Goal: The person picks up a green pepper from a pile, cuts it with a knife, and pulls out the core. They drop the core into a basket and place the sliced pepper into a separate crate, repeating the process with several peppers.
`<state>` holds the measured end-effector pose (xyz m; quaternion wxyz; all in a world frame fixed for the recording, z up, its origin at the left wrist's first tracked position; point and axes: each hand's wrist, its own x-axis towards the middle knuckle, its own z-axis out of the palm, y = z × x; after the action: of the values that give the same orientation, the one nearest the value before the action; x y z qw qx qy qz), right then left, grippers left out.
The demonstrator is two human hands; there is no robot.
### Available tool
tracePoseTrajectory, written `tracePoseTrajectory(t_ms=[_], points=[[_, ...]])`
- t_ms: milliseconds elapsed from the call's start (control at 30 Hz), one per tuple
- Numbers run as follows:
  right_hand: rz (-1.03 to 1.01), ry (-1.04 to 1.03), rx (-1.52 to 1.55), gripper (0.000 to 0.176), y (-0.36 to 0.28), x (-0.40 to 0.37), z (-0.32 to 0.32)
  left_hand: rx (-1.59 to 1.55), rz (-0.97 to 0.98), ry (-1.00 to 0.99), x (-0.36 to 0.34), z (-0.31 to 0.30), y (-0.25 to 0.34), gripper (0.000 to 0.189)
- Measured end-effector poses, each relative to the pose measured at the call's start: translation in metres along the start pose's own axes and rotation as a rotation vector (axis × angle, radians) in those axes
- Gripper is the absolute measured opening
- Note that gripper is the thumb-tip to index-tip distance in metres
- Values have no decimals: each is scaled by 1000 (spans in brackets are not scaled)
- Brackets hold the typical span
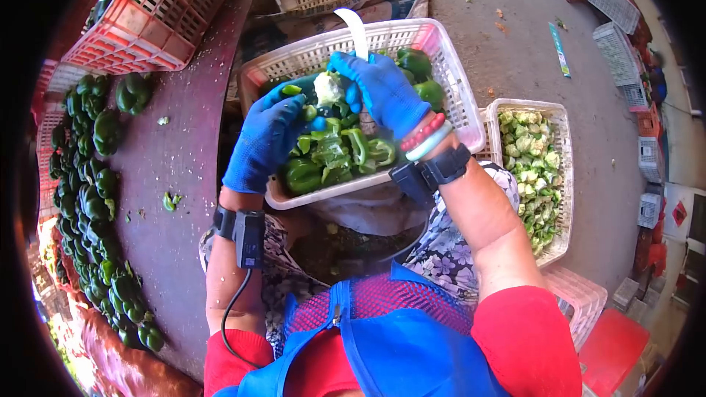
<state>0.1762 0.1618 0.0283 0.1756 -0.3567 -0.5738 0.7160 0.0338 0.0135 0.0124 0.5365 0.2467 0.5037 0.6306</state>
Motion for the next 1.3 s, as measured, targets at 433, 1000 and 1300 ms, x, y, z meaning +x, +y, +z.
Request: tracePoseTrajectory(t_ms=[433, 1000, 1300], points=[[-3, -88, 311, 31, -15, -6, -4, -476, -26, -367, 3, -5, 7, 50], [360, -96, 729, 30, 31, 26, -28, 1455, -929, 589, -453, -117, 13, 33], [427, -22, 520, 18, 36, 16, 5, 1617, -28, 810, -183, -217, 16, 38]])
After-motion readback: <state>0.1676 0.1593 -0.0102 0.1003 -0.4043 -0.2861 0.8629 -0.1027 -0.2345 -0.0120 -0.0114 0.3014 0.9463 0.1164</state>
